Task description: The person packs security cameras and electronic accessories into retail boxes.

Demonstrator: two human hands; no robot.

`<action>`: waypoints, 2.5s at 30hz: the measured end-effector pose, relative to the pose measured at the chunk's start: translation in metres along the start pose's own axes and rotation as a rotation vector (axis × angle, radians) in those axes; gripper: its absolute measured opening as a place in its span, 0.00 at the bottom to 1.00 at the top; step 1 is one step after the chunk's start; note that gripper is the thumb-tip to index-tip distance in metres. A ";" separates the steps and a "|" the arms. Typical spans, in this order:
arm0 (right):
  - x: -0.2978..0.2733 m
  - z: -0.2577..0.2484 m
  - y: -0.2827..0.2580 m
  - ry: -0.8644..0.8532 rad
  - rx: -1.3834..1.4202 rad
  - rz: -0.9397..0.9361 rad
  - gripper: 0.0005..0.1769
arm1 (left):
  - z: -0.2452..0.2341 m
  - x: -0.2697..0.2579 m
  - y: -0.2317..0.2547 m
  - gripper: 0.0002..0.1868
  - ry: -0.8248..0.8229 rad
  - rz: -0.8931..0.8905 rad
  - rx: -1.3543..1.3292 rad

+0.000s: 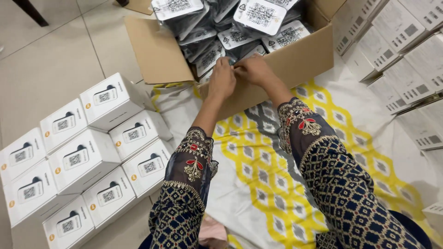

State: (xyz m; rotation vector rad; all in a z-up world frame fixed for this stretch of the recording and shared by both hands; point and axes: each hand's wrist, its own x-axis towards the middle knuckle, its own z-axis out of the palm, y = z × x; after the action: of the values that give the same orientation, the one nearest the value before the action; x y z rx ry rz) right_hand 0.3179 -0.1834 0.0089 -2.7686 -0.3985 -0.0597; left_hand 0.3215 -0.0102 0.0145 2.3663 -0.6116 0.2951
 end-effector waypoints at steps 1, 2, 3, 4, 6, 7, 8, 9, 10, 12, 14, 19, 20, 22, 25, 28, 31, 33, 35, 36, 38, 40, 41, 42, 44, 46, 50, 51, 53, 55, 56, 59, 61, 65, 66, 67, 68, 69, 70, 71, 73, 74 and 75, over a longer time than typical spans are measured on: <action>0.004 -0.006 0.004 -0.050 -0.018 0.071 0.17 | 0.016 0.010 -0.012 0.17 -0.021 -0.053 0.007; 0.009 -0.011 0.007 -0.103 -0.037 0.139 0.19 | 0.032 0.018 -0.025 0.19 -0.039 -0.111 0.014; 0.014 0.007 0.027 -0.106 -0.033 0.146 0.19 | 0.038 0.025 -0.030 0.19 -0.047 -0.110 0.013; 0.020 0.024 0.048 0.197 -0.033 0.146 0.21 | 0.044 0.033 -0.034 0.23 -0.146 -0.210 0.070; 0.024 0.027 0.057 0.499 -0.035 0.145 0.31 | 0.050 0.047 -0.039 0.27 -0.250 -0.308 0.127; 0.022 0.012 0.046 0.639 0.078 0.184 0.42 | 0.051 0.053 -0.039 0.31 -0.282 -0.410 0.151; 0.018 -0.002 0.034 0.780 0.193 0.229 0.56 | 0.051 0.057 -0.039 0.36 -0.319 -0.508 0.178; 0.021 -0.002 0.036 0.780 0.192 0.239 0.56 | 0.052 0.057 -0.040 0.36 -0.328 -0.504 0.179; 0.025 -0.005 0.038 0.823 0.183 0.244 0.64 | 0.053 0.060 -0.040 0.38 -0.263 -0.498 0.168; 0.042 0.000 0.062 0.866 0.175 0.261 0.72 | 0.056 0.057 -0.042 0.42 -0.208 -0.487 0.159; 0.075 0.014 0.107 1.024 0.183 0.331 0.87 | 0.058 0.051 -0.047 0.39 -0.250 -0.394 0.242; 0.057 -0.014 0.084 0.726 -0.010 0.294 0.89 | 0.046 0.052 -0.030 0.36 -0.178 -0.273 0.235; 0.047 -0.033 0.056 0.521 0.138 0.424 0.85 | 0.043 0.053 -0.027 0.36 -0.186 -0.272 0.241; 0.049 -0.030 0.051 0.505 0.002 0.393 0.81 | 0.040 0.051 -0.025 0.36 -0.204 -0.267 0.247; 0.058 -0.012 0.065 0.434 -0.049 0.365 0.74 | 0.038 0.049 -0.023 0.35 -0.227 -0.243 0.262; 0.058 -0.009 0.072 0.452 0.078 0.335 0.67 | 0.035 0.048 -0.021 0.35 -0.199 -0.189 0.275; 0.053 -0.003 0.084 0.520 0.206 0.275 0.63 | 0.038 0.043 -0.026 0.35 -0.134 -0.120 0.296; 0.037 -0.007 0.075 0.524 0.287 0.245 0.61 | 0.036 0.037 -0.026 0.34 -0.094 -0.079 0.313; 0.002 -0.021 0.044 0.514 0.623 0.221 0.58 | 0.033 0.029 -0.016 0.26 -0.064 -0.041 0.356; -0.025 -0.021 0.029 0.520 0.617 0.228 0.58 | 0.033 0.024 -0.016 0.26 -0.066 -0.032 0.350; -0.080 -0.023 -0.001 0.619 0.575 0.069 0.59 | 0.033 0.018 -0.014 0.23 -0.097 -0.130 0.309; -0.132 0.000 -0.010 0.624 0.505 0.109 0.59 | 0.047 0.005 -0.025 0.23 0.012 0.000 0.531; -0.161 0.013 -0.014 0.622 0.444 0.147 0.60 | 0.055 -0.004 -0.029 0.25 0.123 0.125 0.757; -0.186 0.029 -0.013 0.622 0.438 0.158 0.60 | 0.047 -0.026 -0.007 0.25 0.118 0.132 0.748; -0.230 0.060 -0.012 0.575 0.493 0.275 0.59 | 0.025 -0.065 0.036 0.42 0.054 0.172 0.535; -0.259 0.071 -0.009 0.538 0.424 0.362 0.60 | 0.045 -0.100 0.045 0.36 0.022 0.163 0.481; -0.299 0.062 -0.017 0.399 0.235 0.425 0.63 | 0.128 -0.165 0.023 0.24 -0.032 0.068 0.050; -0.301 0.057 -0.021 0.408 0.239 0.431 0.63 | 0.124 -0.168 0.047 0.24 -0.036 0.078 0.053; -0.310 0.047 -0.021 0.385 0.174 0.389 0.62 | 0.124 -0.177 0.098 0.24 0.127 -0.062 -0.014; -0.320 0.023 -0.020 0.357 0.229 0.414 0.64 | 0.119 -0.173 0.150 0.24 0.118 -0.001 -0.025; -0.325 0.012 -0.019 0.325 0.284 0.430 0.66 | 0.118 -0.171 0.176 0.24 0.115 0.052 -0.034; -0.358 0.007 0.009 0.560 0.297 0.418 0.52 | 0.126 -0.165 0.267 0.23 -0.051 0.008 -0.249; -0.395 -0.018 0.021 0.649 0.305 0.506 0.46 | 0.158 -0.168 0.308 0.24 -0.083 0.025 -0.312; -0.490 -0.066 0.047 0.738 0.234 0.739 0.31 | 0.222 -0.196 0.410 0.28 -0.201 -0.102 -0.540; -0.515 -0.077 0.051 0.746 0.220 0.778 0.31 | 0.242 -0.207 0.429 0.28 -0.238 -0.087 -0.556; -0.539 -0.087 0.054 0.775 0.170 0.831 0.33 | 0.262 -0.218 0.448 0.28 -0.268 -0.076 -0.618; -0.562 -0.098 0.056 0.798 0.122 0.876 0.35 | 0.280 -0.230 0.464 0.29 -0.294 -0.071 -0.678; -0.586 -0.104 0.058 0.801 0.109 0.910 0.35 | 0.307 -0.244 0.476 0.29 -0.326 -0.063 -0.691; -0.608 -0.111 0.060 0.828 0.035 0.966 0.35 | 0.331 -0.257 0.485 0.31 -0.410 -0.140 -0.685; -0.628 -0.117 0.059 0.851 -0.041 1.022 0.35 | 0.354 -0.271 0.495 0.33 -0.495 -0.216 -0.675; -0.662 -0.116 0.059 0.852 -0.149 1.056 0.34 | 0.423 -0.299 0.484 0.33 -0.611 -0.215 -0.542; -0.676 -0.116 0.058 0.848 -0.241 1.059 0.33 | 0.456 -0.313 0.476 0.35 -0.693 -0.223 -0.397; -0.688 -0.107 0.061 0.845 -0.249 1.072 0.33 | 0.452 -0.321 0.485 0.35 -0.706 -0.219 -0.402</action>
State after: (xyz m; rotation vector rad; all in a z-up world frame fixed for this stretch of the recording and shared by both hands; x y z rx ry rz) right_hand -0.3248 -0.4582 0.0278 -2.4774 1.3204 -0.9762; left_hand -0.1761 -0.5190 -0.1742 2.0761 -0.6387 -0.7258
